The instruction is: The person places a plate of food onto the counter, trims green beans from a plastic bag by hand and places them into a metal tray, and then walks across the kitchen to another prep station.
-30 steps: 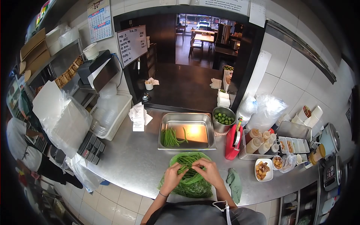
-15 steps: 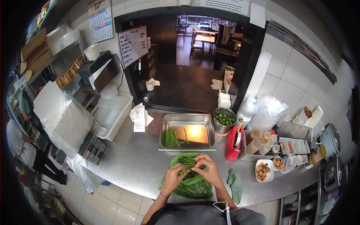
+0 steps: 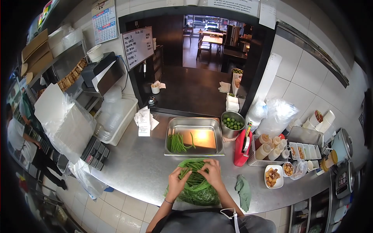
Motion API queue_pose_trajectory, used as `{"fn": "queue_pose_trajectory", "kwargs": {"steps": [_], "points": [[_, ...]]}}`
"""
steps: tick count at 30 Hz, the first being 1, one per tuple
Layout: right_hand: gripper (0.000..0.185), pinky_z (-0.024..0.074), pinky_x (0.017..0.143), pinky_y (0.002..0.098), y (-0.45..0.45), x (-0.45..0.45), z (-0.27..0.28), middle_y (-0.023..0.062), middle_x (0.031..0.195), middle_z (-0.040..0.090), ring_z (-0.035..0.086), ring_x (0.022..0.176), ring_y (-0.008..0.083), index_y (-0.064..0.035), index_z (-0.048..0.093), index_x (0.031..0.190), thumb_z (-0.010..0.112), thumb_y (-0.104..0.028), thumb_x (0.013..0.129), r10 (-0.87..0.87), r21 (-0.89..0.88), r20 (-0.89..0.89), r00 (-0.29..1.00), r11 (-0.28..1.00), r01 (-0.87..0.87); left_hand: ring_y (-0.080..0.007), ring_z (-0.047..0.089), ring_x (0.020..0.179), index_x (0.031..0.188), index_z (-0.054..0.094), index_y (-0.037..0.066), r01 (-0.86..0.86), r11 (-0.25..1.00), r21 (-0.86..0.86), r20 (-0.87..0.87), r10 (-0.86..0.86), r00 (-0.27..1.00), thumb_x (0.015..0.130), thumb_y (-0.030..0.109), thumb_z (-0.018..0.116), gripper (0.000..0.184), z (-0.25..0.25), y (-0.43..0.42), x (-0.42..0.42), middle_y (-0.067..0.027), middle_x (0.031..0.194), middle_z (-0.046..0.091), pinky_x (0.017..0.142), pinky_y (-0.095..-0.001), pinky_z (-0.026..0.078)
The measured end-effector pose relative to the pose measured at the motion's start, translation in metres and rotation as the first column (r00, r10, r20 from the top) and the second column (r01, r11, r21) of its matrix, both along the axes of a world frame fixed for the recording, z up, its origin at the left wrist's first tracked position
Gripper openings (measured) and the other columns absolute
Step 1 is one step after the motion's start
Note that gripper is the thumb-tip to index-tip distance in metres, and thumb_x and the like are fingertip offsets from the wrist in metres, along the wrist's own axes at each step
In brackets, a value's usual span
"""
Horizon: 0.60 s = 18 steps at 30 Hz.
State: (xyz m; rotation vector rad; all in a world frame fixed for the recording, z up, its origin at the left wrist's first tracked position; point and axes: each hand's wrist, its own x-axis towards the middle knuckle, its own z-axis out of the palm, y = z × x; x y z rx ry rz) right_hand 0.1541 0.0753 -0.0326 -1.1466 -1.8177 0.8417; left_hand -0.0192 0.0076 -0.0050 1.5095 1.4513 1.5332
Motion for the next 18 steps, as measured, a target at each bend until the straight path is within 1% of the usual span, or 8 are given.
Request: {"fn": "queue_pose_trajectory", "kwargs": {"steps": [2,4,6,8,10,11,14,18], "points": [[0.015,0.0284,0.096,0.0438,-0.009,0.003,-0.01,0.0088,0.111,0.057,0.044,0.111,0.0292,-0.0093,0.068,0.078,0.074,-0.021,0.07,-0.104,0.255,0.485,0.868,0.967,-0.026,-0.0117,0.058,0.069,0.086,0.065,-0.004,-0.072,0.997,-0.031,0.087,0.074,0.993,0.079,0.008,0.071,0.015,-0.002,0.002,-0.003,-0.0092,0.08,0.063,0.063,-0.0257,0.045],[0.016,0.0261,0.097,0.0468,-0.013,0.001,-0.013,0.0075,0.113,0.056,0.041,0.115,0.029,-0.0103,0.069,0.081,0.074,-0.02,0.07,-0.063,0.214,0.495,0.867,0.975,-0.052,-0.0101,0.057,0.071,0.088,0.065,-0.004,-0.057,0.997,-0.057,0.159,0.066,0.985,0.08,0.007,0.07,0.014,-0.006,0.002,-0.002,-0.0069,0.08,0.063,0.064,-0.0248,0.045],[0.018,0.0277,0.098,0.0449,-0.019,-0.005,-0.008,0.0051,0.117,0.054,0.039,0.117,0.0304,-0.0102,0.07,0.085,0.073,-0.022,0.072,-0.048,0.262,0.378,0.925,0.963,-0.057,-0.0084,0.056,0.072,0.089,0.065,-0.003,-0.042,0.996,-0.08,0.229,0.06,0.972,0.081,0.007,0.069,0.014,-0.005,0.003,-0.001,-0.0047,0.081,0.063,0.065,-0.0238,0.045],[0.019,0.036,0.096,0.0402,-0.019,-0.009,0.004,0.0074,0.113,0.059,0.048,0.112,0.028,-0.0079,0.07,0.093,0.07,-0.019,0.077,0.038,0.22,0.267,0.963,0.97,-0.099,-0.007,0.056,0.074,0.093,0.064,-0.002,0.011,0.995,-0.099,0.37,0.027,0.928,0.083,0.007,0.068,0.015,-0.003,0.002,0.004,-0.0027,0.084,0.064,0.067,-0.0221,0.046],[0.019,0.0449,0.087,0.0323,-0.019,-0.012,0.006,0.0102,0.103,0.065,0.059,0.099,0.0211,-0.0031,0.068,0.098,0.066,-0.014,0.083,0.297,-0.176,-0.163,0.941,0.93,-0.324,-0.0072,0.056,0.075,0.094,0.063,-0.002,0.031,0.994,-0.108,0.41,0.017,0.912,0.083,0.006,0.068,0.015,0.004,0.0,0.004,-0.003,0.085,0.064,0.068,-0.0222,0.046],[0.018,0.0478,0.08,0.0271,-0.02,-0.012,0.004,0.0099,0.095,0.068,0.063,0.089,0.0134,0.0008,0.067,0.099,0.064,-0.012,0.086,0.274,-0.142,-0.158,0.949,0.944,-0.297,-0.0074,0.057,0.076,0.094,0.062,-0.002,0.043,0.993,-0.113,0.45,0.013,0.893,0.083,0.006,0.067,0.015,0.007,0.0,0.004,-0.0033,0.085,0.064,0.07,-0.0222,0.046],[0.018,0.047,0.08,0.0258,-0.014,-0.008,-0.004,0.0072,0.095,0.068,0.062,0.089,0.0116,0.0006,0.067,0.099,0.065,-0.012,0.086,0.304,-0.27,-0.256,0.918,0.889,-0.37,-0.0058,0.055,0.068,0.091,0.062,0.0,-0.006,0.99,-0.139,0.538,0.08,0.839,0.084,0.007,0.067,0.011,0.007,0.0,-0.001,-0.0029,0.082,0.064,0.06,-0.0205,0.044],[0.015,0.0465,0.075,0.0241,-0.012,-0.002,-0.001,0.0039,0.089,0.067,0.06,0.082,0.0097,0.0,0.068,0.095,0.065,-0.012,0.086,0.357,-0.219,-0.18,0.916,0.894,-0.392,-0.0032,0.049,0.058,0.09,0.062,0.002,-0.023,0.98,-0.199,0.564,0.134,0.815,0.084,0.009,0.067,0.01,0.005,0.0,-0.008,-0.0012,0.078,0.064,0.05,-0.0184,0.037]]}}
